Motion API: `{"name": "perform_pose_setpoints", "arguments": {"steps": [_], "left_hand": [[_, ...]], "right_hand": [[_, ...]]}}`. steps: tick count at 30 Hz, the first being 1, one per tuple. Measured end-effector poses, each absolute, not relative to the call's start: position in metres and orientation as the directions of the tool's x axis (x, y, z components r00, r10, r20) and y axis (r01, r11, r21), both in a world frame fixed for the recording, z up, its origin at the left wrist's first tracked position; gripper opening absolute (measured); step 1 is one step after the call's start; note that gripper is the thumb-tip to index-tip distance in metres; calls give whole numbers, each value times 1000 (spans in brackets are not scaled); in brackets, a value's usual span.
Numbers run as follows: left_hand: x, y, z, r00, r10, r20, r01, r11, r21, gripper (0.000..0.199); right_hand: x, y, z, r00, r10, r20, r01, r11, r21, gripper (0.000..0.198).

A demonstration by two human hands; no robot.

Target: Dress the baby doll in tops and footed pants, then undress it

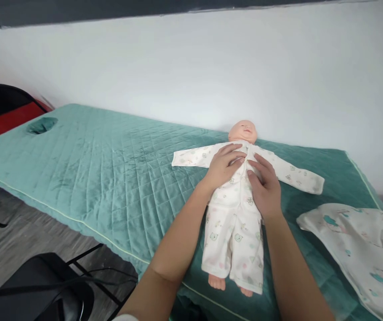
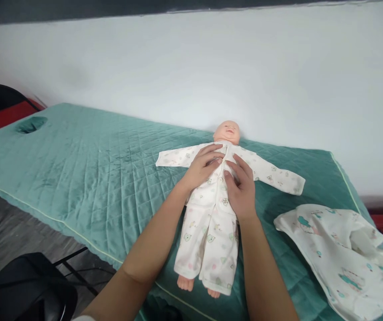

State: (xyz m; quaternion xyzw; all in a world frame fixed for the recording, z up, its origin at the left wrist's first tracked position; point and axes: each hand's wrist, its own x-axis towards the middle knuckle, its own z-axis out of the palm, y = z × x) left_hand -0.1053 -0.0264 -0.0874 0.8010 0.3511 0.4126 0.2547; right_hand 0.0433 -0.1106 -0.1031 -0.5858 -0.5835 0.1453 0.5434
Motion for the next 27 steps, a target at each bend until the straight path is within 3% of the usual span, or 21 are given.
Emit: {"name": "perform_pose_setpoints", "arguments": {"steps": [9, 17, 27], "left_hand": [[-105, -26, -89, 394, 772, 499, 322, -624, 712, 22], [-105, -26, -87, 414, 780, 469, 355, -613, 706, 24], [-106, -24, -90, 413, 764, 495, 299, -627, 719, 23]], "right_hand": [[46, -111, -103, 205, 868, 452, 581, 264, -770, 34], [43, -111, -102, 296, 837, 460, 478, 287, -830, 27], [44, -111, -101, 262, 862, 434, 508, 259, -821, 29]]}}
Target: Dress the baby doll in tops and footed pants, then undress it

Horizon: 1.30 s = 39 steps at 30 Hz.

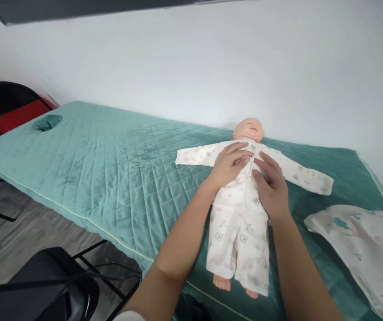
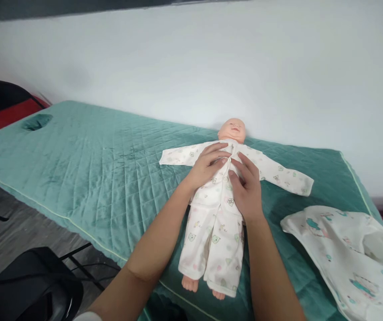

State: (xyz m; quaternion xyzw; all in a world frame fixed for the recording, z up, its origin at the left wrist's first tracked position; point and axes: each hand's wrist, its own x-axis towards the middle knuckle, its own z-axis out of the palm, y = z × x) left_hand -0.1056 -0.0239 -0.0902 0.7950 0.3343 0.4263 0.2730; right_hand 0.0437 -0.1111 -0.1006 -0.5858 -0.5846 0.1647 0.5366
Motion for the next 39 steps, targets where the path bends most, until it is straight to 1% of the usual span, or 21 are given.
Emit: {"name": "perform_pose_setpoints", "arguments": {"steps": [5, 9, 14, 27, 33, 39], "left_hand": [[-106, -24, -91, 409, 763, 501, 283, -628, 725, 23], [-106, -24, -92, 409, 762, 502, 277, -628, 728, 23], [-106, -24, -93, 405, 758, 511, 271, -633, 725, 23], [-107, -26, -89, 418, 771, 479, 281, -612, 739, 23], [-108, -27, -88, 424, 777, 465, 283, -602, 747, 20], [-108, -28, -87, 435, 771, 465, 286, -608, 741, 25]], "right_hand": [[44, -110, -104, 291, 829, 477, 468, 312, -827, 24], [44, -111, -104, 287, 823, 489, 472, 323, -820, 21], [43, -112, -102, 288, 838, 464, 480, 293, -827, 23], [44, -112, -104, 288, 833, 473, 485, 299, -822, 24], [45, -110, -104, 279, 850, 447, 511, 262, -819, 36], [46, -108, -105, 263, 837, 479, 479, 318, -818, 34]]}}
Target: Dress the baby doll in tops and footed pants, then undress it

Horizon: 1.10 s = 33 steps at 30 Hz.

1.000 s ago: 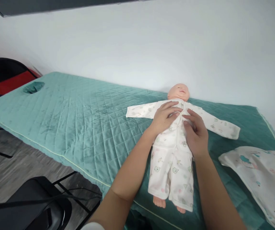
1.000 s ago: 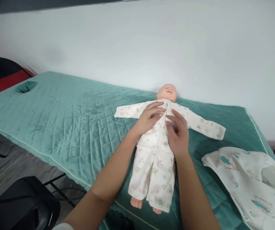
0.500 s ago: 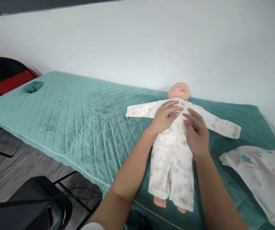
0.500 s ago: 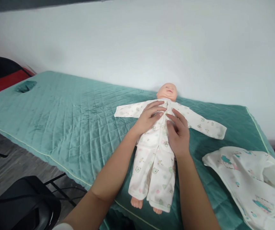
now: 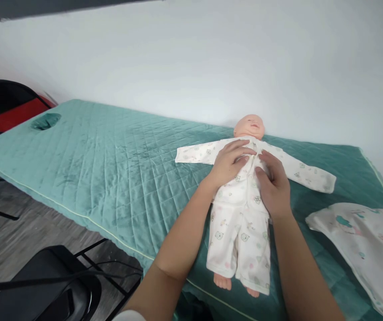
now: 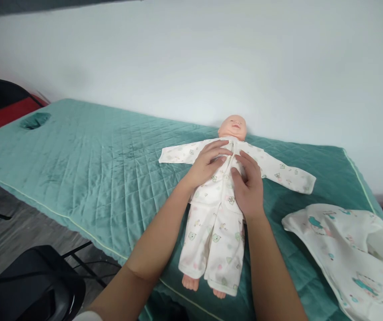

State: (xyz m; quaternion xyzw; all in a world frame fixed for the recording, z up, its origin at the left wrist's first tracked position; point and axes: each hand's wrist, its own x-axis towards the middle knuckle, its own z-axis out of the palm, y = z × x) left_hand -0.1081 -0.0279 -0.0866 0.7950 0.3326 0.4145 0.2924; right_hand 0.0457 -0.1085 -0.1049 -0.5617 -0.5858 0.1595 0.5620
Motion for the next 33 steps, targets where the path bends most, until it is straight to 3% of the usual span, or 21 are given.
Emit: {"name": "perform_pose_setpoints", "arguments": {"steps": [9, 16, 25, 33], "left_hand": [[-114, -37, -87, 511, 703, 494, 290, -682, 671, 16], [-127, -46, -84, 608, 668, 430, 303, -696, 651, 14], [-138, -39, -83, 698, 592, 404, 208, -707, 676, 15], [-136, -40, -84, 687, 603, 406, 218, -704, 676, 14]], "right_hand": [[48, -108, -103, 271, 870, 412, 367, 302, -880, 32], [63, -107, -103, 73, 923, 377, 288, 343, -894, 46], [71, -108, -100, -10, 941, 339, 332, 323, -886, 53], [69, -109, -100, -9, 921, 388, 399, 359, -844, 52]]}}
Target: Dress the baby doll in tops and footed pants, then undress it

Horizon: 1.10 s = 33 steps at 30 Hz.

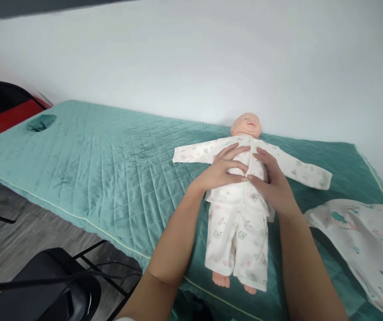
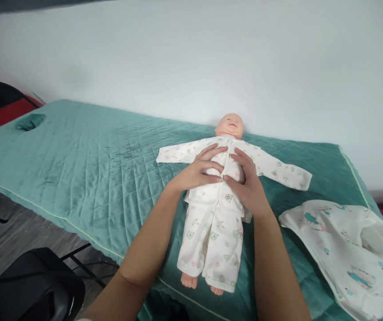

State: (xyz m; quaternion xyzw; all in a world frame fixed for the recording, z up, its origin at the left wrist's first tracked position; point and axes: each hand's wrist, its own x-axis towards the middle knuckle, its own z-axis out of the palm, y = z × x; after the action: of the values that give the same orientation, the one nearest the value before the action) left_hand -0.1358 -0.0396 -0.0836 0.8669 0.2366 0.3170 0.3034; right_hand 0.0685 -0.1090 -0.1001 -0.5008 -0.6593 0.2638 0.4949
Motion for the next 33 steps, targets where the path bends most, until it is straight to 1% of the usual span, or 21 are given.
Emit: {"name": "perform_pose_setpoints", "arguments": {"steps": [5, 9, 12, 15, 18, 20, 21, 23, 24, 26, 29, 30, 31, 33], "left_hand": [[-128, -46, -83, 637, 640, 430, 290, -716, 635, 10], [-120, -52, -84, 589, 665, 459, 364, -725, 584, 8], [-117, -55, -85, 573, 654, 493, 384, -746, 544, 4], [-116, -58, -84, 583, 639, 501, 389, -761, 519, 16], [-117, -59, -82, 621, 624, 474, 389, -770, 505, 29], [-118, -58, -81, 630, 627, 459, 389, -766, 513, 33], [-118, -58, -81, 624, 635, 455, 385, -757, 527, 31], [-118, -56, -81, 602, 655, 456, 369, -735, 569, 21], [-118, -56, -82, 591, 664, 459, 354, -724, 592, 14], [-119, -54, -83, 574, 669, 473, 298, -708, 640, 2], [-120, -50, -87, 500, 710, 496, 126, -626, 769, 11], [-121, -48, -89, 429, 754, 498, 56, -572, 818, 14], [-121, -45, -91, 322, 812, 487, -12, -511, 859, 16], [-123, -38, -95, 63, 916, 396, -109, -388, 915, 20]], "right_hand": [[69, -109, -99, -32, 915, 401, 392, 381, -837, 52], [69, -108, -101, -24, 919, 394, 315, 381, -869, 48], [66, -108, -101, 12, 914, 406, 255, 390, -885, 40], [61, -108, -101, 86, 913, 399, 229, 371, -900, 33], [58, -107, -100, 145, 919, 366, 209, 333, -919, 30], [57, -107, -101, 174, 918, 356, 213, 318, -924, 27], [56, -106, -102, 190, 914, 358, 221, 315, -923, 26], [53, -106, -103, 219, 905, 364, 223, 317, -922, 22], [52, -106, -103, 236, 902, 362, 205, 318, -926, 20], [51, -105, -105, 298, 895, 331, 115, 310, -944, 18], [58, -102, -110, 515, 834, 197, -50, 259, -965, 18], [63, -101, -112, 593, 791, 153, -81, 247, -966, 19], [69, -99, -115, 648, 750, 132, -81, 240, -967, 19], [78, -97, -120, 651, 734, 191, 25, 231, -973, 21]]}}
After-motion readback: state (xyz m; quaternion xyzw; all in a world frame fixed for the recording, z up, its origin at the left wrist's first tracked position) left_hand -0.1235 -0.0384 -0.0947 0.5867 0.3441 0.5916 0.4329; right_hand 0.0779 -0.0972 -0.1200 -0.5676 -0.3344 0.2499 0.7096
